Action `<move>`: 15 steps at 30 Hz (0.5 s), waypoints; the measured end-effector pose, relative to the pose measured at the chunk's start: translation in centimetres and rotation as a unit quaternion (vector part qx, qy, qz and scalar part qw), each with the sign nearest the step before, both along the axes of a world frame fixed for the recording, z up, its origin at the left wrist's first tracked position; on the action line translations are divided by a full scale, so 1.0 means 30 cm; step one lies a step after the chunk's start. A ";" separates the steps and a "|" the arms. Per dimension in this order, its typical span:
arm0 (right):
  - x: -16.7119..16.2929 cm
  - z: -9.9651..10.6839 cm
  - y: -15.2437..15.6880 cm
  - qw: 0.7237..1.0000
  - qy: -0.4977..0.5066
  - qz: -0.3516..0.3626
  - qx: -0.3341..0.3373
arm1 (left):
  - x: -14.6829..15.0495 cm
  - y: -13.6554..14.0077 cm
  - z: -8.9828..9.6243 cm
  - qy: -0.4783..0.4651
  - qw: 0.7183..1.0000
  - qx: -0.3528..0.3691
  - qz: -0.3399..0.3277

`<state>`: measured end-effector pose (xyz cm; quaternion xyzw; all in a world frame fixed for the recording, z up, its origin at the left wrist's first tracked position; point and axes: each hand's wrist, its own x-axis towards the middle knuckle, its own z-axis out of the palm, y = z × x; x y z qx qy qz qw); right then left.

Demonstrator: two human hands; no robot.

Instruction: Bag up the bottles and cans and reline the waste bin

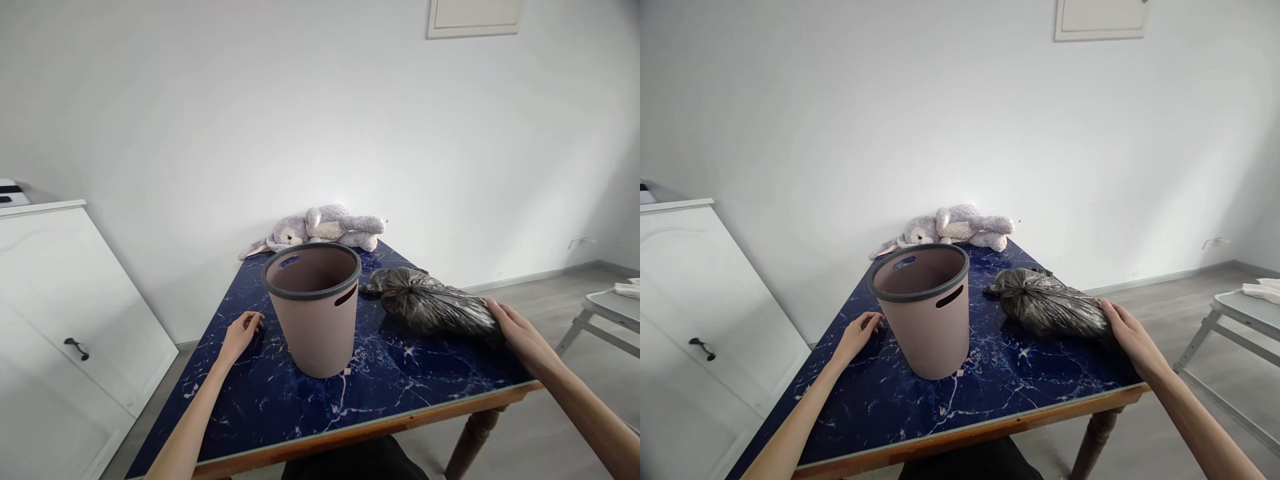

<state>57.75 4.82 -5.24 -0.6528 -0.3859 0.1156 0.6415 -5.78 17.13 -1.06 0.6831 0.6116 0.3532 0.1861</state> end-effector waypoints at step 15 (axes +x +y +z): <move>-0.569 0.223 -0.143 0.862 -0.401 0.273 0.145 | 0.012 -0.015 0.005 0.022 1.000 0.000 -0.002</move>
